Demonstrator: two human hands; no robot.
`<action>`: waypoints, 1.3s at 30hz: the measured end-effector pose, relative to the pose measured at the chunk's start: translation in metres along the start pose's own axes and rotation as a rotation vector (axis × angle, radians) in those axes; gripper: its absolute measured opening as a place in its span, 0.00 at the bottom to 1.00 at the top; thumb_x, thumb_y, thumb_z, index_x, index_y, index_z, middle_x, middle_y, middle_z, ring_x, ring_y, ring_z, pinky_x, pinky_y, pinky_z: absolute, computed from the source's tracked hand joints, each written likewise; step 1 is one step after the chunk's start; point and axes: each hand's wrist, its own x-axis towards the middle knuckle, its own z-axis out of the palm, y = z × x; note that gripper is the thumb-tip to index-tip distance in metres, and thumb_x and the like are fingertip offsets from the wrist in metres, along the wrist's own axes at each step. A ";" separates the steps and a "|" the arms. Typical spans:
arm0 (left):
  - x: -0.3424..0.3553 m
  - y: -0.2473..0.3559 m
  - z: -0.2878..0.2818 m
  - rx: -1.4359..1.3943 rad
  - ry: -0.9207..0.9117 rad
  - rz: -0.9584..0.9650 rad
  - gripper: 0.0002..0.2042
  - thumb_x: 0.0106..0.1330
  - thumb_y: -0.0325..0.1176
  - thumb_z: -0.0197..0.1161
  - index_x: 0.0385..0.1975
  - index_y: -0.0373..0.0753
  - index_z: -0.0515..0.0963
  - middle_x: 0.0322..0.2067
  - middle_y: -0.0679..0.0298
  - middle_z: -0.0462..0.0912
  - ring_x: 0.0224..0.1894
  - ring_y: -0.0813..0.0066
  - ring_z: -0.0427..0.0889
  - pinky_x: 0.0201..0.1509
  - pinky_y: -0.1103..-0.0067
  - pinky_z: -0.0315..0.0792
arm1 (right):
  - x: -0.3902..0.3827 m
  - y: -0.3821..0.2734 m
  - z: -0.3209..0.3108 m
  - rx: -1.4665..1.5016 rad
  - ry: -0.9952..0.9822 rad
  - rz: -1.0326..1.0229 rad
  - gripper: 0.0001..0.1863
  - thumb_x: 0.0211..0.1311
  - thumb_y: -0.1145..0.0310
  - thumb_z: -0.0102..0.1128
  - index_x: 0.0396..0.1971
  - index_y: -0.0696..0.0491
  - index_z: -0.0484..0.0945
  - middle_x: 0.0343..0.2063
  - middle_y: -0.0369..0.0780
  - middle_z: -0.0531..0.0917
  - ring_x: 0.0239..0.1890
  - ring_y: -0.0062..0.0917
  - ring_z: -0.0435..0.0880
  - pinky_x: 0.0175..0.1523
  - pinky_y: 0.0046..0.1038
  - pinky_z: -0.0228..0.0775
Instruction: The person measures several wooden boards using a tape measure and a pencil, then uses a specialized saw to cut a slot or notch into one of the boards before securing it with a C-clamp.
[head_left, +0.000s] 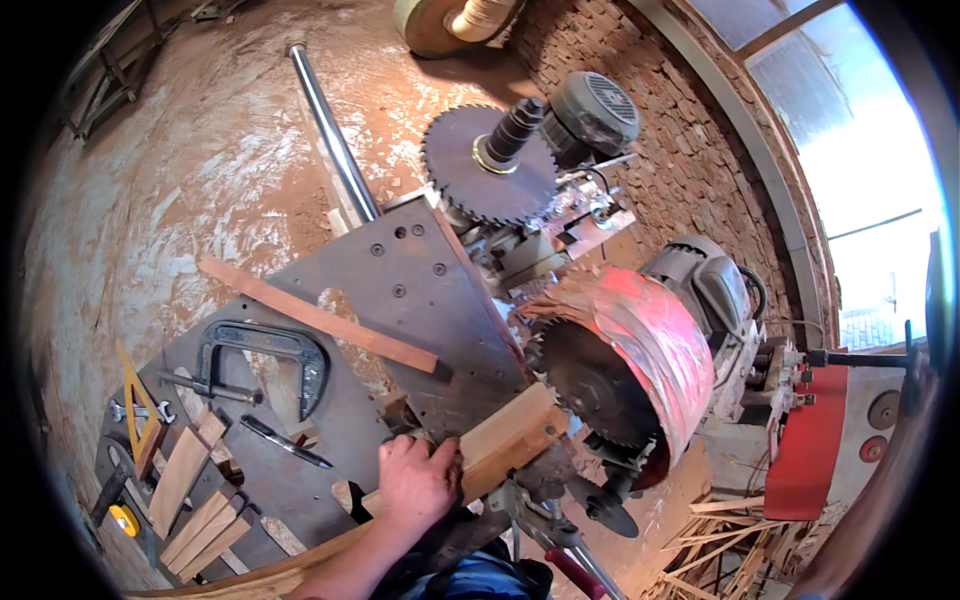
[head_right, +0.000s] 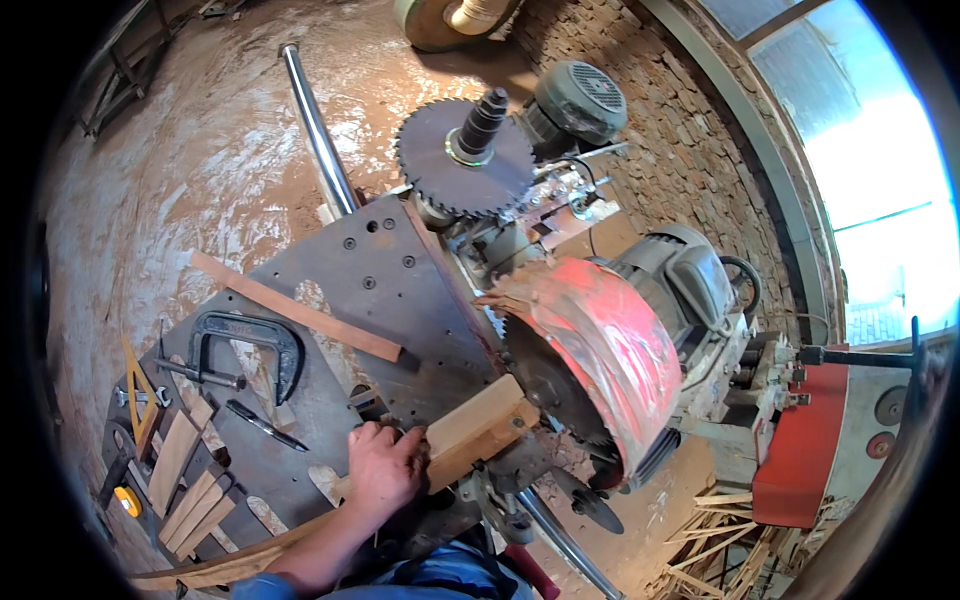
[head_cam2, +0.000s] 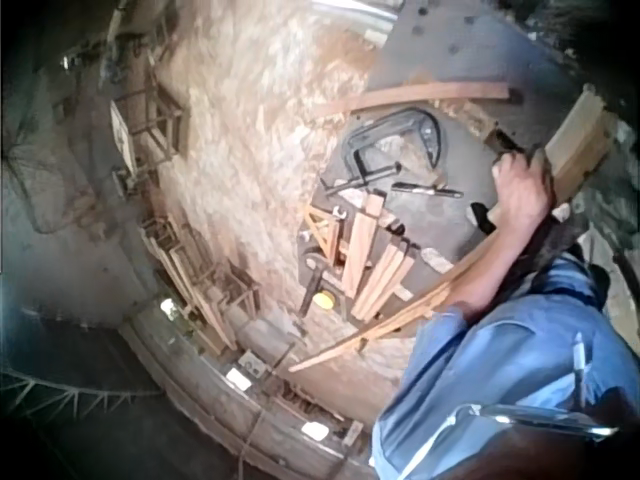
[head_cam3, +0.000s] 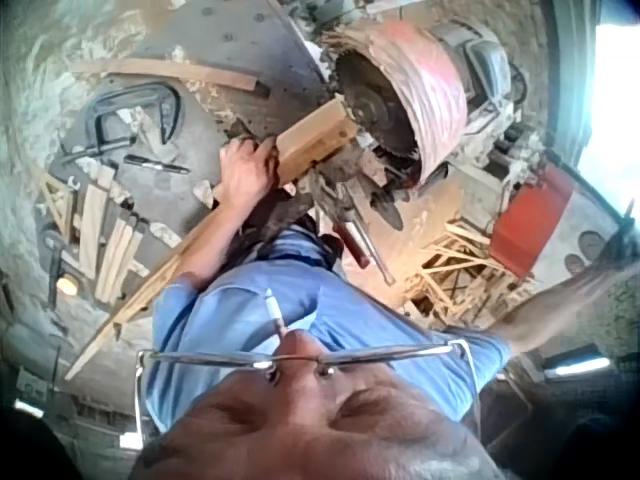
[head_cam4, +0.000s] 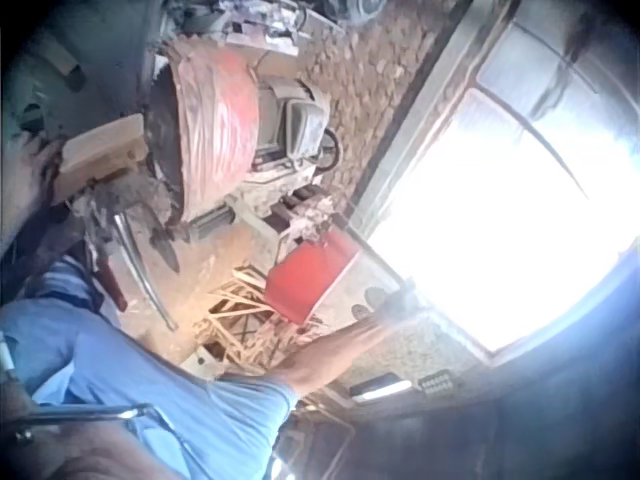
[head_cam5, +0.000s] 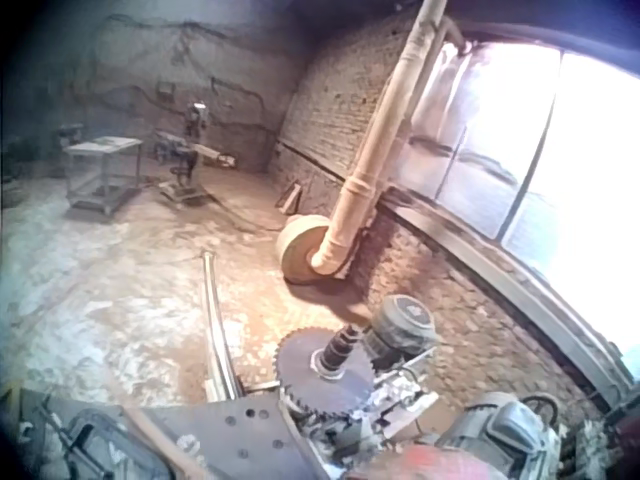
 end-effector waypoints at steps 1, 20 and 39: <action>0.000 0.000 0.001 0.006 0.008 0.007 0.13 0.56 0.37 0.68 0.42 0.47 0.85 0.27 0.63 0.77 0.38 0.62 0.75 0.45 0.65 0.66 | 0.003 0.009 -0.007 -0.003 -0.064 -0.029 0.23 0.76 0.55 0.47 0.59 0.55 0.77 0.51 0.49 0.82 0.54 0.42 0.80 0.62 0.43 0.69; -0.001 -0.004 0.005 -0.021 0.054 0.013 0.15 0.52 0.32 0.68 0.42 0.46 0.86 0.25 0.62 0.76 0.37 0.61 0.75 0.44 0.65 0.65 | 0.015 -0.052 -0.002 0.798 0.169 0.422 0.18 0.80 0.56 0.44 0.47 0.55 0.77 0.37 0.38 0.76 0.43 0.25 0.72 0.68 0.32 0.61; -0.004 0.002 0.006 0.000 0.091 0.024 0.09 0.55 0.33 0.69 0.36 0.41 0.85 0.27 0.63 0.80 0.37 0.61 0.76 0.44 0.66 0.66 | 0.029 -0.076 0.056 0.525 0.349 0.192 0.22 0.77 0.57 0.50 0.60 0.57 0.76 0.48 0.41 0.83 0.56 0.34 0.78 0.65 0.44 0.62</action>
